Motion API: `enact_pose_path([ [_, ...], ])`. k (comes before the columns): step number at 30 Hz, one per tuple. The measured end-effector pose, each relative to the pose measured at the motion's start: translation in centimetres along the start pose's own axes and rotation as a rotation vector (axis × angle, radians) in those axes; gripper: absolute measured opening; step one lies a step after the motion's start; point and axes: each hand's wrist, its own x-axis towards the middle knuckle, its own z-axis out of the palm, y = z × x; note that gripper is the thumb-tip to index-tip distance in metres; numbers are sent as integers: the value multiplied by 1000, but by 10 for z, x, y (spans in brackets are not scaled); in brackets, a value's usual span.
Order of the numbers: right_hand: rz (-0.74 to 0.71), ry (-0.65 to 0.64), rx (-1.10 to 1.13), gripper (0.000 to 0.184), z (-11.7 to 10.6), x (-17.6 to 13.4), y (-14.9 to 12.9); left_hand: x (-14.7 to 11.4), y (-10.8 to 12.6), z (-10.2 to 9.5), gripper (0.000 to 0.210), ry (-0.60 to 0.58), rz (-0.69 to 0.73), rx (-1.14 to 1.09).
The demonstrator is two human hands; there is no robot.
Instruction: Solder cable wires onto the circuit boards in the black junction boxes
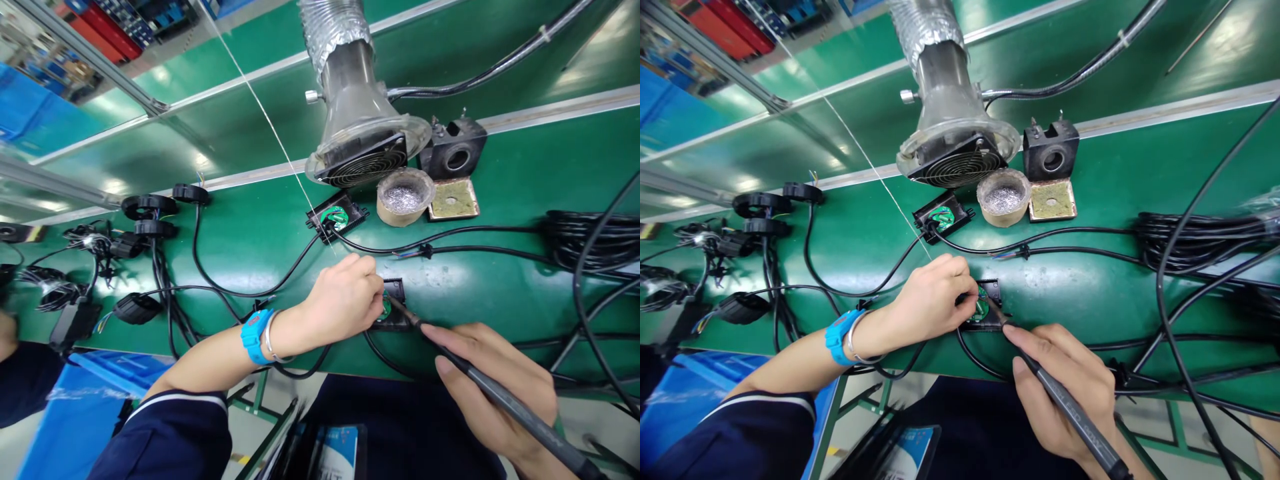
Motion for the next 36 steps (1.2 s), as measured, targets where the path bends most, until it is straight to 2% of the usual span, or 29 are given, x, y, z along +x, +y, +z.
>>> enact_pose_path([
  [9, -41, -11, -8, 37, 0, 0, -1, 2, 1, 3, 19, -22, 8, -19],
  [16, -50, -8, -8, 37, 6, -2, 2, 0, -4, 0, 25, -60, 144, -79],
  [25, -56, 76, -28, 37, -5, 0, -9, -4, -2, 0, 28, -79, 175, -19],
  [31, -65, 77, -49, 33, -1, 2, -11, -3, -1, -1, 28, -105, 172, 3],
  [36, -17, 64, -133, 28, -14, 0, -14, -3, -2, 1, 28, -91, 176, 12],
])
